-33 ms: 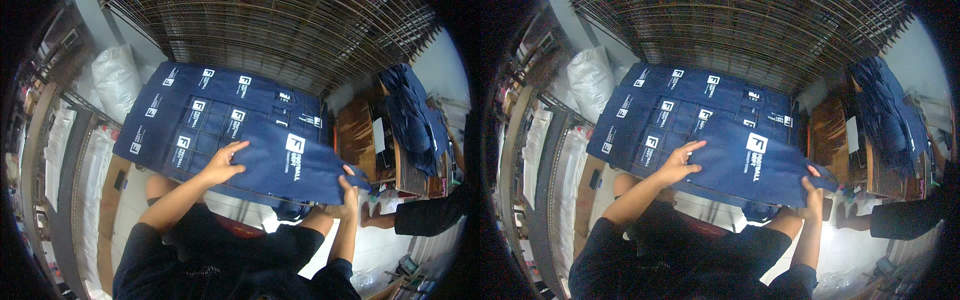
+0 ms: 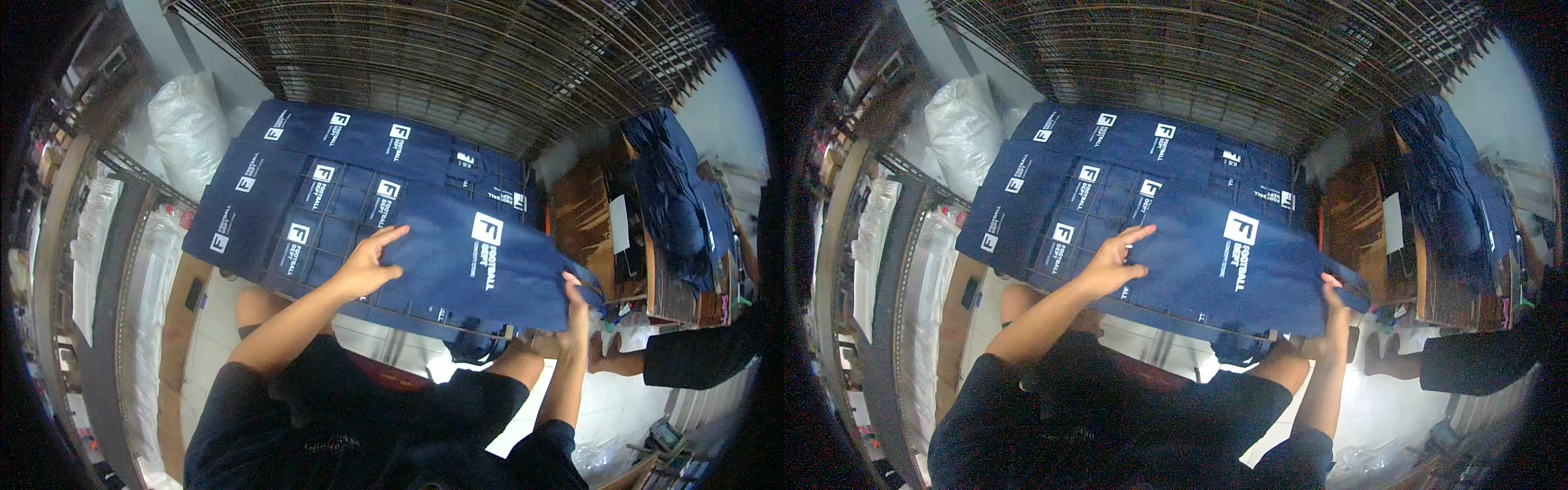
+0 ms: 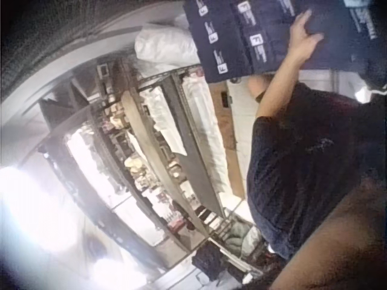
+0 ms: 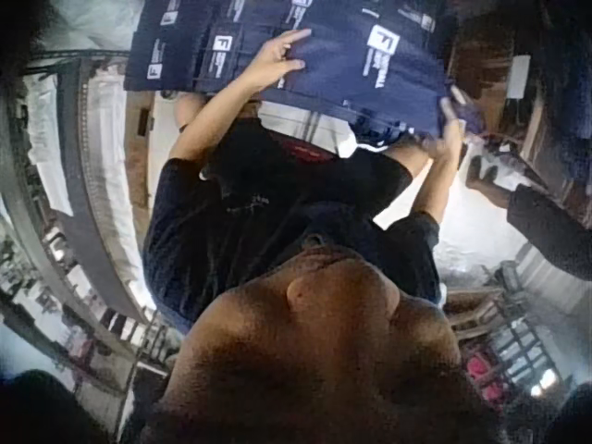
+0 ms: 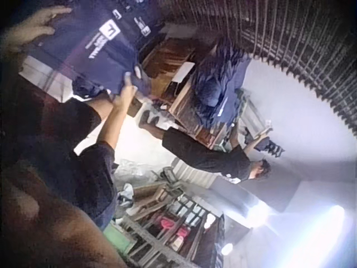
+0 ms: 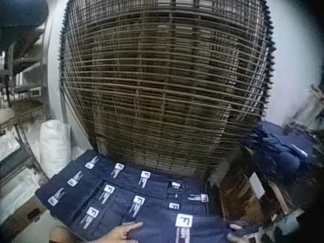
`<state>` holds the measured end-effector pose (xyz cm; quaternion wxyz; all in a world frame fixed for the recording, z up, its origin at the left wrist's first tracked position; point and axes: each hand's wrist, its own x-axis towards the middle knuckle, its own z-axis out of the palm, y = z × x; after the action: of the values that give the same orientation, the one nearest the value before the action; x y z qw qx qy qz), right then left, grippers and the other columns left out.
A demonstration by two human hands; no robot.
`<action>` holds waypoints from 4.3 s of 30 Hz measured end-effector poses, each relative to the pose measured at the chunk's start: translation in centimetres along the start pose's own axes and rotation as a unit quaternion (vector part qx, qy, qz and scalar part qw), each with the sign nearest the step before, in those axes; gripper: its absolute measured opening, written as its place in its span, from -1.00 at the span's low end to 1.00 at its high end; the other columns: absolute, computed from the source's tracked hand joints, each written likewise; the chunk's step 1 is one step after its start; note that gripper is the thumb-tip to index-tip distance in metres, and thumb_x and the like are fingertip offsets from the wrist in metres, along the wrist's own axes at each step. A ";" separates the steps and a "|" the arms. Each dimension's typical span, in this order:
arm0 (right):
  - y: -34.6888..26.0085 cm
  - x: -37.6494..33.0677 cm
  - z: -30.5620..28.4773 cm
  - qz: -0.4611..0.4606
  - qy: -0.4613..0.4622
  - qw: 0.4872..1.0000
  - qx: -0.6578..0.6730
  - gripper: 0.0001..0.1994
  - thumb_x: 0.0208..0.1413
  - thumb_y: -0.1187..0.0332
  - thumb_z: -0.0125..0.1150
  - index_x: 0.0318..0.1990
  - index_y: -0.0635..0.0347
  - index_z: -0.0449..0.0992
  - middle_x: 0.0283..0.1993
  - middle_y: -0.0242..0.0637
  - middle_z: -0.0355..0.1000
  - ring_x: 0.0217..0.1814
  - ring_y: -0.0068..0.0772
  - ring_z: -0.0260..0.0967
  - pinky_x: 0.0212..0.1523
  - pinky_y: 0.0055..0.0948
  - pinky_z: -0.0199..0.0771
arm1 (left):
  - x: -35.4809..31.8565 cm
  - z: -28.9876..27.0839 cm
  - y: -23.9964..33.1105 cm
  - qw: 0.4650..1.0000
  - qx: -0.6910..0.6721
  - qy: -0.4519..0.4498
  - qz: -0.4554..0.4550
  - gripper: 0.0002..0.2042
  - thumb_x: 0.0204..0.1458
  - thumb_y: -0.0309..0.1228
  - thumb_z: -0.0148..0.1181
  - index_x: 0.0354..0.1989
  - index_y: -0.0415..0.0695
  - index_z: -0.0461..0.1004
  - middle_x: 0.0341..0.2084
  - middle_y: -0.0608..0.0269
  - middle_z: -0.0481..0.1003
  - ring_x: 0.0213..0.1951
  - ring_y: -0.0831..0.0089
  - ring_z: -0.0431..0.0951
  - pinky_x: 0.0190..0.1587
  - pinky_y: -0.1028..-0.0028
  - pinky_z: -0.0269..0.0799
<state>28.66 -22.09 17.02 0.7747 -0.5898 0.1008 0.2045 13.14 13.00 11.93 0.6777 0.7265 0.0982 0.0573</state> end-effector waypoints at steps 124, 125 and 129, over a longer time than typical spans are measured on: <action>-21.9 -10.3 0.5 -0.687 -0.248 0.592 -0.341 -0.71 0.11 0.14 0.06 -0.16 0.14 0.39 0.10 0.04 0.25 0.17 -0.10 0.21 0.07 -0.18 0.28 | -3.5 4.4 14.4 0.832 -0.548 -0.072 0.046 -0.51 0.18 -0.08 -0.17 0.27 0.08 0.11 0.17 0.27 0.26 0.16 0.28 0.29 0.15 0.13 0.20; -20.2 -10.0 -0.1 -0.642 -0.266 0.648 -0.311 -0.69 0.12 0.11 0.04 -0.13 0.13 0.39 0.11 0.06 0.24 0.18 -0.07 0.20 0.08 -0.16 0.28 | -3.9 3.6 16.0 0.846 -0.526 -0.066 0.063 -0.53 0.20 -0.11 -0.19 0.30 0.17 0.06 0.17 0.34 0.24 0.15 0.32 0.29 0.17 0.16 0.18; -7.8 -10.9 -3.4 -0.155 -0.493 0.850 0.099 -0.60 0.14 0.02 0.00 -0.02 0.10 0.37 0.18 0.11 0.18 0.22 0.04 0.17 0.12 -0.05 0.25 | -3.5 2.2 17.9 0.871 -0.468 -0.022 0.146 -0.50 0.19 -0.04 -0.20 0.31 0.26 0.00 0.09 0.34 0.31 -0.02 0.39 0.43 -0.15 0.19 0.47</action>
<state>22.55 -29.26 27.20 0.7983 -0.3396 -0.3677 0.3350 11.40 8.94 29.81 0.9244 0.3310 -0.0621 0.1791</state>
